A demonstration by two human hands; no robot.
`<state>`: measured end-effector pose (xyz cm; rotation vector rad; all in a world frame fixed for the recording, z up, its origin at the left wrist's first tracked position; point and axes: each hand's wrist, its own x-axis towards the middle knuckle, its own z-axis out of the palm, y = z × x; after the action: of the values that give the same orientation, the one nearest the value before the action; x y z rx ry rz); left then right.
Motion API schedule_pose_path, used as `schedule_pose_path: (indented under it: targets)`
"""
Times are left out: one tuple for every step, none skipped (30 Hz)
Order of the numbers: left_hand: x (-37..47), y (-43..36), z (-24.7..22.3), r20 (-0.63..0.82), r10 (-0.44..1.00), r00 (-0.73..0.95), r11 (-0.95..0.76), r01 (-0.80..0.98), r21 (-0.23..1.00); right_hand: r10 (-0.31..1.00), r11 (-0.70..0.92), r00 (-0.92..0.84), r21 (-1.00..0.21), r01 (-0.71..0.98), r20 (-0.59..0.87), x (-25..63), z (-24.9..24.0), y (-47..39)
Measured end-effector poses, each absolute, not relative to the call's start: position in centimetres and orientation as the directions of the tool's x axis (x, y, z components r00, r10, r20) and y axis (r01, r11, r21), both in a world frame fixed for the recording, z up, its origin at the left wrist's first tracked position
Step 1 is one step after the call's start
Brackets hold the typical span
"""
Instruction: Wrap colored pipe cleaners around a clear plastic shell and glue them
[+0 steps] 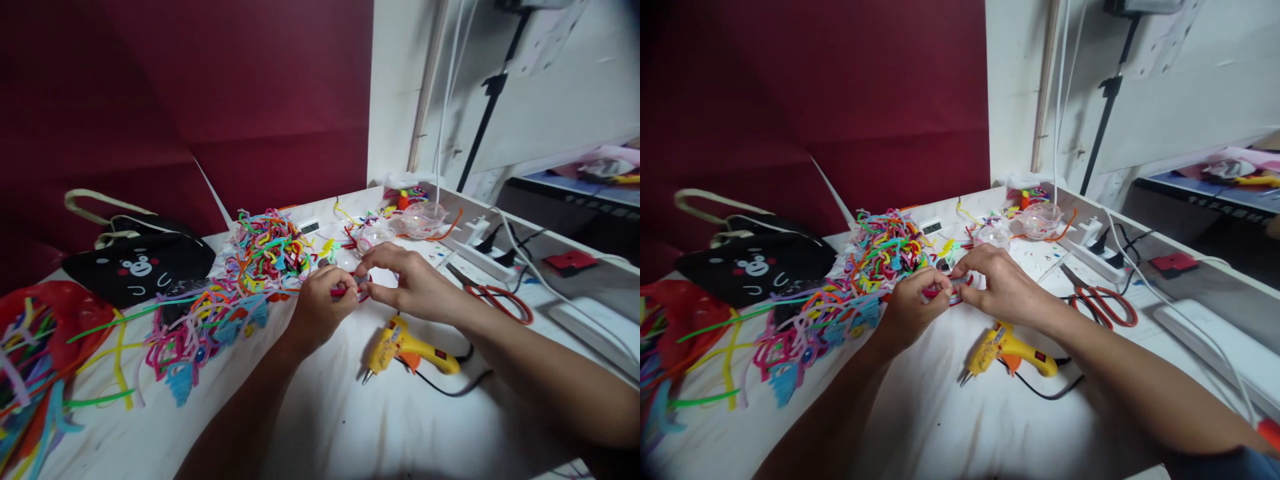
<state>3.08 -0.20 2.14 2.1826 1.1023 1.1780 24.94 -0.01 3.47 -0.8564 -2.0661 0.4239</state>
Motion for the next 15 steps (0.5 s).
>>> schedule_pose_path:
  targets:
    - [3.1, -0.2, 2.0, 0.51, 0.796, 0.326, -0.605, 0.449, 0.658, 0.714, 0.701, -0.412, -0.579, 0.417, 0.566, 24.9, 3.3, 0.2]
    - [3.1, -0.1, 1.9, 0.521, 0.788, 0.329, -0.616, 0.452, 0.646, 0.725, 0.689, -0.411, -0.597, 0.412, 0.553, 24.9, 3.2, 0.3]
    - [3.0, 0.0, 1.7, 0.532, 0.78, 0.331, -0.626, 0.453, 0.635, 0.738, 0.674, -0.41, -0.616, 0.408, 0.536, 24.8, 3.2, 0.4]
    - [3.0, 0.0, 1.6, 0.541, 0.772, 0.334, -0.634, 0.453, 0.627, 0.75, 0.659, -0.412, -0.635, 0.402, 0.517, 24.8, 3.3, 0.4]
    - [3.0, 0.1, 1.5, 0.547, 0.767, 0.336, -0.64, 0.453, 0.62, 0.762, 0.643, -0.414, -0.656, 0.396, 0.497, 24.7, 3.3, 0.5]
    - [3.0, 0.2, 1.4, 0.551, 0.763, 0.337, -0.645, 0.454, 0.615, 0.773, 0.627, -0.418, -0.676, 0.387, 0.477, 24.6, 3.3, 0.5]
    - [3.0, 0.3, 1.3, 0.554, 0.762, 0.336, -0.646, 0.456, 0.613, 0.782, 0.611, -0.423, -0.695, 0.378, 0.458, 24.5, 3.3, 0.6]
    - [3.0, 0.4, 1.2, 0.556, 0.762, 0.333, -0.646, 0.457, 0.611, 0.792, 0.594, -0.425, -0.714, 0.369, 0.439, 24.5, 3.3, 0.6]
    - [2.9, 0.5, 1.2, 0.558, 0.76, 0.332, -0.647, 0.458, 0.609, 0.8, 0.578, -0.426, -0.731, 0.362, 0.422, 24.4, 3.2, 0.8]
    - [2.9, 0.6, 1.1, 0.561, 0.758, 0.333, -0.65, 0.457, 0.607, 0.807, 0.565, -0.427, -0.745, 0.354, 0.409, 24.3, 3.0, 0.9]
    - [2.9, 0.7, 1.1, 0.561, 0.758, 0.334, -0.651, 0.457, 0.606, 0.809, 0.558, -0.432, -0.754, 0.347, 0.4, 24.3, 2.9, 1.1]
    - [2.9, 0.7, 1.1, 0.558, 0.758, 0.337, -0.65, 0.457, 0.608, 0.807, 0.555, -0.439, -0.759, 0.34, 0.394, 24.3, 2.7, 1.2]
    - [2.9, 0.7, 1.0, 0.552, 0.76, 0.342, -0.648, 0.455, 0.61, 0.804, 0.554, -0.451, -0.764, 0.33, 0.389, 24.2, 2.6, 1.4]
    - [2.9, 0.7, 1.1, 0.545, 0.763, 0.346, -0.645, 0.453, 0.616, 0.799, 0.553, -0.464, -0.77, 0.319, 0.382, 24.2, 2.5, 1.5]
    - [2.8, 0.7, 1.1, 0.539, 0.767, 0.348, -0.641, 0.449, 0.622, 0.796, 0.548, -0.479, -0.778, 0.308, 0.371, 24.2, 2.4, 1.6]
